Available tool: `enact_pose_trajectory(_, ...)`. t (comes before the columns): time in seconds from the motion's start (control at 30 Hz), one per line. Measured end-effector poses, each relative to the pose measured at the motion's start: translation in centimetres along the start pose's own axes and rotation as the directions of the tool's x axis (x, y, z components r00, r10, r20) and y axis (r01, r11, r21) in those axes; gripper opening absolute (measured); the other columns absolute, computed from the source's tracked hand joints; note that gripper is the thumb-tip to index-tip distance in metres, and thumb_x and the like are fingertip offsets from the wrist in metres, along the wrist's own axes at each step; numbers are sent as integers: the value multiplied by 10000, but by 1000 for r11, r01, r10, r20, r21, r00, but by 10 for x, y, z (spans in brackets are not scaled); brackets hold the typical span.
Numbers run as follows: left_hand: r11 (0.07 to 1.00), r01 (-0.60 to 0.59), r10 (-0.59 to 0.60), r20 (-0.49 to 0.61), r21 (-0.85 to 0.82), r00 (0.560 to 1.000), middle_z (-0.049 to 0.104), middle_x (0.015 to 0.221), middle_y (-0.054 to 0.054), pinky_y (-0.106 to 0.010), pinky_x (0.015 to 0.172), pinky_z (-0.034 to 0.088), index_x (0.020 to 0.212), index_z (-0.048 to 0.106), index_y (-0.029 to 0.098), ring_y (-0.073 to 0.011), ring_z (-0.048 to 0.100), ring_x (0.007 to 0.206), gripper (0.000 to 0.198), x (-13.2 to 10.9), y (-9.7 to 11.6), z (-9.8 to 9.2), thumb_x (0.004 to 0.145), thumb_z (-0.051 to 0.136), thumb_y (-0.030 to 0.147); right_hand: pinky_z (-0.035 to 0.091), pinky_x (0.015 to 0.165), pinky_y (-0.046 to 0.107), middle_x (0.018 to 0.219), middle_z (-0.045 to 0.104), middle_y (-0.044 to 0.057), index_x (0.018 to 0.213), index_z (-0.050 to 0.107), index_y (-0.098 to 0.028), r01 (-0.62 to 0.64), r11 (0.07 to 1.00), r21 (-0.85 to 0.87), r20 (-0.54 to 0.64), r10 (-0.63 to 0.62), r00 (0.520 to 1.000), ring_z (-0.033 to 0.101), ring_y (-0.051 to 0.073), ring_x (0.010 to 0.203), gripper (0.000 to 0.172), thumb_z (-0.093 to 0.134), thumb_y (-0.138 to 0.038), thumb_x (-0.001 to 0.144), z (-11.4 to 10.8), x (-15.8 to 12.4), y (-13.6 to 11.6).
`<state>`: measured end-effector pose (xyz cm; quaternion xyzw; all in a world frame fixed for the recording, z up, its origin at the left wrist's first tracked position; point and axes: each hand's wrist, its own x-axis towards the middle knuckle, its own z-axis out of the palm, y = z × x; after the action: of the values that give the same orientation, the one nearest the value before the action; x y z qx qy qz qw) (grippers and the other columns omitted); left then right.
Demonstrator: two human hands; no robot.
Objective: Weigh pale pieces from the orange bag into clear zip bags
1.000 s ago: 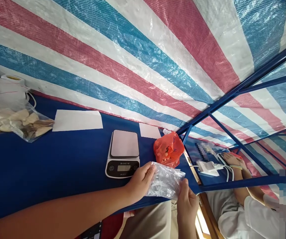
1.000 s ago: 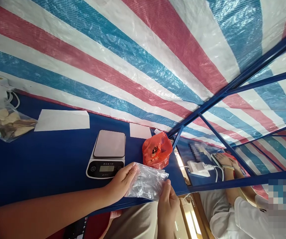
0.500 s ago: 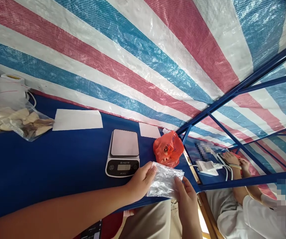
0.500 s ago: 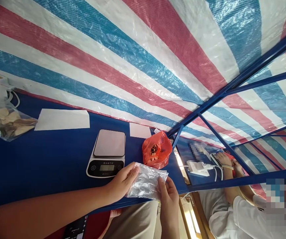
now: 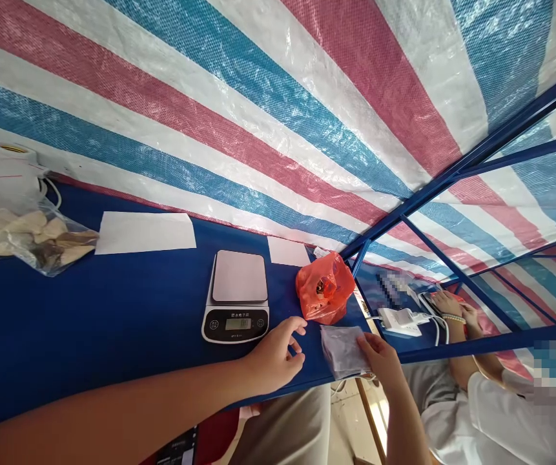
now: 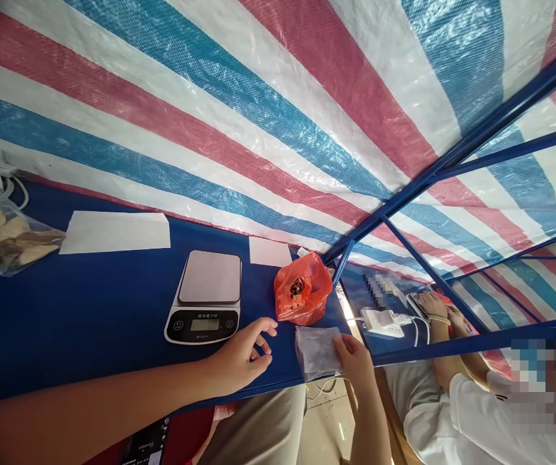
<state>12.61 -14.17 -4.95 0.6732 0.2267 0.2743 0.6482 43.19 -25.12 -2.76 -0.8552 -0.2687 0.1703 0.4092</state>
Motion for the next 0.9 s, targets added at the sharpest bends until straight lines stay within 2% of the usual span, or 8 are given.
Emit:
enact_pose_trajectory(0.1,1000,8,-8,23,-7,1000,598,1256,-98,-298,746,532,1219,532,207,-128,621,850,416,0,-1,0,812,576,136,490,696,414,746,739,80,941,745,-164,44,993,-113,-93,-55,994,651,281,699,671,762,-686,520,-14,22,-3)
enact_pose_trajectory(0.17,1000,3,-3,32,-15,999,604,1232,-85,-291,737,531,1191,540,211,-123,615,833,386,0,-1,0,813,579,145,486,856,492,955,767,149,1084,719,-161,71,981,-183,-190,-106,976,684,356,907,737,718,-695,575,-17,26,-5)
enact_pose_trajectory(0.27,1000,7,-6,39,-20,999,610,1217,-78,-282,732,524,1181,545,210,-120,612,827,369,0,0,0,818,578,153,407,1046,562,1311,661,258,1278,641,-117,120,962,-245,-269,-187,945,589,426,1241,832,609,-726,711,-9,11,-4)
enact_pose_trajectory(0.37,1000,25,-25,59,-10,998,617,1213,-81,-279,724,512,1188,549,206,-122,611,822,365,-1,4,-2,827,569,154,369,1138,547,1456,579,232,1372,602,-134,265,928,-263,-170,-315,934,504,394,1383,812,565,-725,817,10,-21,1)
enact_pose_trajectory(0.47,999,33,-33,75,9,997,626,1210,-88,-289,738,509,1195,558,198,-130,609,828,370,-2,8,-3,829,564,146,308,1196,586,1551,505,187,1408,613,-193,459,831,-314,-12,-487,873,410,380,1473,730,591,-697,880,30,-50,8)
enact_pose_trajectory(0.57,999,35,-37,77,21,996,630,1209,-87,-303,771,514,1196,564,200,-134,606,830,370,-3,10,-4,830,563,148,290,1190,654,1550,503,199,1385,643,-190,525,771,-359,6,-561,828,396,403,1479,672,562,-677,929,47,-60,19)
enact_pose_trajectory(0.73,1000,23,-24,91,20,996,633,1182,-73,-284,725,501,1158,561,207,-123,587,785,337,-4,8,-4,823,571,171,338,1172,645,1401,638,198,1241,727,-178,526,785,-327,-171,-597,784,504,389,1391,643,560,-711,922,51,-44,33)
enact_pose_trajectory(0.9,999,24,-27,99,30,995,627,1170,-64,-282,711,487,1154,547,210,-116,566,759,328,-4,8,-5,828,560,177,408,1119,617,1223,738,177,994,771,-199,505,821,-265,-169,-556,814,611,381,1260,567,593,-720,858,39,-32,33)
